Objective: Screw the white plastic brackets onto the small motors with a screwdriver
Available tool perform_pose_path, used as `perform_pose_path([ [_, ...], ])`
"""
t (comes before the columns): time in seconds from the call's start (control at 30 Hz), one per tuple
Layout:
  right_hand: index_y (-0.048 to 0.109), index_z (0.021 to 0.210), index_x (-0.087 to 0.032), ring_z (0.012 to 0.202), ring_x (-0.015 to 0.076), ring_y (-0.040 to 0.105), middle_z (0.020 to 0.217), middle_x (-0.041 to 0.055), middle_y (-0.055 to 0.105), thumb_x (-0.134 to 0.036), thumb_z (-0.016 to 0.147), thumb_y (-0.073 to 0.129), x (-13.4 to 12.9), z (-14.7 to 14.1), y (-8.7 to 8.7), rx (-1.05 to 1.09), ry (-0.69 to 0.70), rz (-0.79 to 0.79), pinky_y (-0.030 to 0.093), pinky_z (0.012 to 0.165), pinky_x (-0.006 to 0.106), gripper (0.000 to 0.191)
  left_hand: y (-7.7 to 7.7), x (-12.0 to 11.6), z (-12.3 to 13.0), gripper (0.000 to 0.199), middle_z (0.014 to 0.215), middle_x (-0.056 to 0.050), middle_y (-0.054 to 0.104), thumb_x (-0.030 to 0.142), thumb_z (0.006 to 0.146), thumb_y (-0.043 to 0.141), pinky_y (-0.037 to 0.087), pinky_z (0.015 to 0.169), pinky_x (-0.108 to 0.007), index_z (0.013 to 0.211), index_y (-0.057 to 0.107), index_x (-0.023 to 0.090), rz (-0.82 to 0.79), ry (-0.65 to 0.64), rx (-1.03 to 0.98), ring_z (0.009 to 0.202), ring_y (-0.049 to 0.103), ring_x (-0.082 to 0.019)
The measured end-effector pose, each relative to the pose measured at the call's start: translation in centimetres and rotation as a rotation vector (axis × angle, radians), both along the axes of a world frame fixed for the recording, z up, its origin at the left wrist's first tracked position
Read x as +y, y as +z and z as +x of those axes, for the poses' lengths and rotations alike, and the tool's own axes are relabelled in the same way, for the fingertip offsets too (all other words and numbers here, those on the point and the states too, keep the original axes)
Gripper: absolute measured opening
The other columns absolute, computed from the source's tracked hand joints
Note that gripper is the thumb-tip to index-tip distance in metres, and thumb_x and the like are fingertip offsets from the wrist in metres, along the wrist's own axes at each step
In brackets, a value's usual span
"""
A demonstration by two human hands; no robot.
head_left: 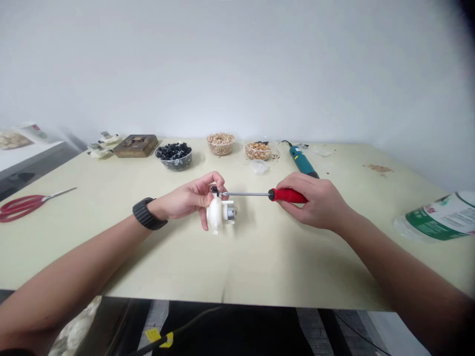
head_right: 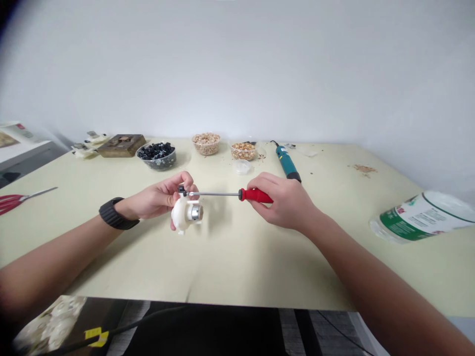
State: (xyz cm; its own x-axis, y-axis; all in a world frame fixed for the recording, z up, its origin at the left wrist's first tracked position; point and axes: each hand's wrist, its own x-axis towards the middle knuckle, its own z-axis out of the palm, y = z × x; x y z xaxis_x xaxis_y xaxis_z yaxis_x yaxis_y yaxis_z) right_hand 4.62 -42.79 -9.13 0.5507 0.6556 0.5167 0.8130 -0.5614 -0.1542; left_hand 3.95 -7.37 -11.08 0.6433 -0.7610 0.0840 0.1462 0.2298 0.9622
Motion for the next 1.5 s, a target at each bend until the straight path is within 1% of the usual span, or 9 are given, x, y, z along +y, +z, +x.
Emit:
perform_pose_path([
  [0.13, 0.061, 0.098, -0.023, 0.085, 0.0198, 0.065, 0.100, 0.0062, 0.068, -0.027, 0.093, 0.067, -0.1, 0.3, 0.0, 0.050, 0.029, 0.041, 0.052, 0.072, 0.034, 0.008, 0.0, 0.2, 0.2, 0.023, 0.113, -0.004, 0.060, 0.026, 0.099, 0.069, 0.066, 0.058, -0.021, 0.115, 0.053, 0.022, 0.049, -0.005, -0.023, 0.085, 0.074, -0.017],
  [0.27, 0.072, 0.100, -0.024, 0.094, 0.0190, 0.069, 0.111, 0.0058, 0.070, -0.031, 0.095, 0.068, -0.3, 0.7, 0.2, 0.139, 0.081, 0.068, 0.055, 0.082, 0.033, 0.009, 0.0, 0.2, 0.4, 0.025, 0.115, -0.005, 0.060, 0.028, 0.098, 0.071, 0.067, 0.058, -0.022, 0.114, 0.053, 0.021, 0.081, -0.009, -0.041, 0.082, 0.074, -0.016],
  [0.43, 0.078, 0.110, -0.028, 0.084, 0.0176, 0.068, 0.098, 0.0029, 0.074, -0.043, 0.099, 0.065, -0.4, 0.6, 0.9, 0.370, 0.047, -0.025, 0.052, 0.072, 0.031, 0.023, 0.0, 0.2, 0.5, 0.027, 0.113, -0.005, 0.062, 0.029, 0.097, 0.073, 0.067, 0.058, -0.023, 0.114, 0.053, 0.020, 0.085, -0.003, -0.033, 0.080, 0.075, -0.016],
  [0.63, 0.071, 0.104, -0.023, 0.090, 0.0208, 0.066, 0.107, 0.0056, 0.073, -0.041, 0.087, 0.075, -0.2, 0.0, 1.6, 0.378, -0.043, -0.045, 0.051, 0.073, 0.032, 0.025, -0.4, 0.3, 0.7, 0.025, 0.112, -0.006, 0.063, 0.025, 0.098, 0.071, 0.066, 0.057, -0.019, 0.114, 0.053, 0.019, 0.066, -0.027, -0.036, 0.081, 0.074, -0.016],
  [0.73, 0.072, 0.096, -0.022, 0.088, 0.0207, 0.065, 0.103, 0.0068, 0.072, -0.041, 0.091, 0.072, -0.4, 0.1, 1.9, 0.426, 0.004, -0.017, 0.050, 0.074, 0.033, 0.020, -0.4, 0.4, 0.7, 0.024, 0.111, -0.004, 0.061, 0.025, 0.098, 0.071, 0.065, 0.055, -0.020, 0.114, 0.053, 0.020, 0.063, -0.025, -0.031, 0.081, 0.074, -0.016],
  [0.87, 0.078, 0.107, -0.024, 0.085, 0.0180, 0.066, 0.102, 0.0060, 0.072, -0.046, 0.097, 0.066, -0.6, 0.4, 2.1, 0.537, 0.094, -0.020, 0.050, 0.072, 0.030, 0.027, -0.1, 0.3, 0.7, 0.024, 0.110, -0.004, 0.061, 0.025, 0.098, 0.072, 0.065, 0.054, -0.019, 0.113, 0.053, 0.020, 0.060, -0.024, -0.038, 0.081, 0.075, -0.016],
  [1.0, 0.076, 0.108, -0.023, 0.076, 0.0148, 0.063, 0.097, 0.0044, 0.072, -0.048, 0.100, 0.060, -0.5, 0.2, 2.2, 0.635, 0.057, -0.081, 0.047, 0.066, 0.028, 0.030, -0.1, 0.3, 0.6, 0.027, 0.110, -0.004, 0.062, 0.026, 0.096, 0.074, 0.065, 0.053, -0.021, 0.113, 0.054, 0.020, 0.068, -0.025, -0.042, 0.077, 0.075, -0.016],
  [1.2, 0.065, 0.101, -0.022, 0.067, 0.0122, 0.058, 0.087, 0.0004, 0.069, -0.045, 0.083, 0.079, -0.6, -0.2, 2.5, 0.748, -0.062, -0.059, 0.043, 0.058, 0.025, 0.032, -0.4, 0.2, 0.6, 0.027, 0.110, -0.006, 0.064, 0.028, 0.097, 0.074, 0.065, 0.055, -0.019, 0.112, 0.053, 0.018, 0.108, -0.089, -0.041, 0.077, 0.075, -0.015],
  [1.5, 0.077, 0.107, -0.024, 0.068, 0.0129, 0.055, 0.089, 0.0022, 0.071, -0.059, 0.097, 0.063, -0.7, 0.8, 2.2, 0.822, 0.014, -0.086, 0.039, 0.059, 0.027, 0.039, 0.1, 0.3, 0.4, 0.023, 0.111, -0.005, 0.062, 0.026, 0.099, 0.069, 0.064, 0.055, -0.017, 0.113, 0.053, 0.019, 0.097, -0.090, -0.049, 0.077, 0.074, -0.014],
])
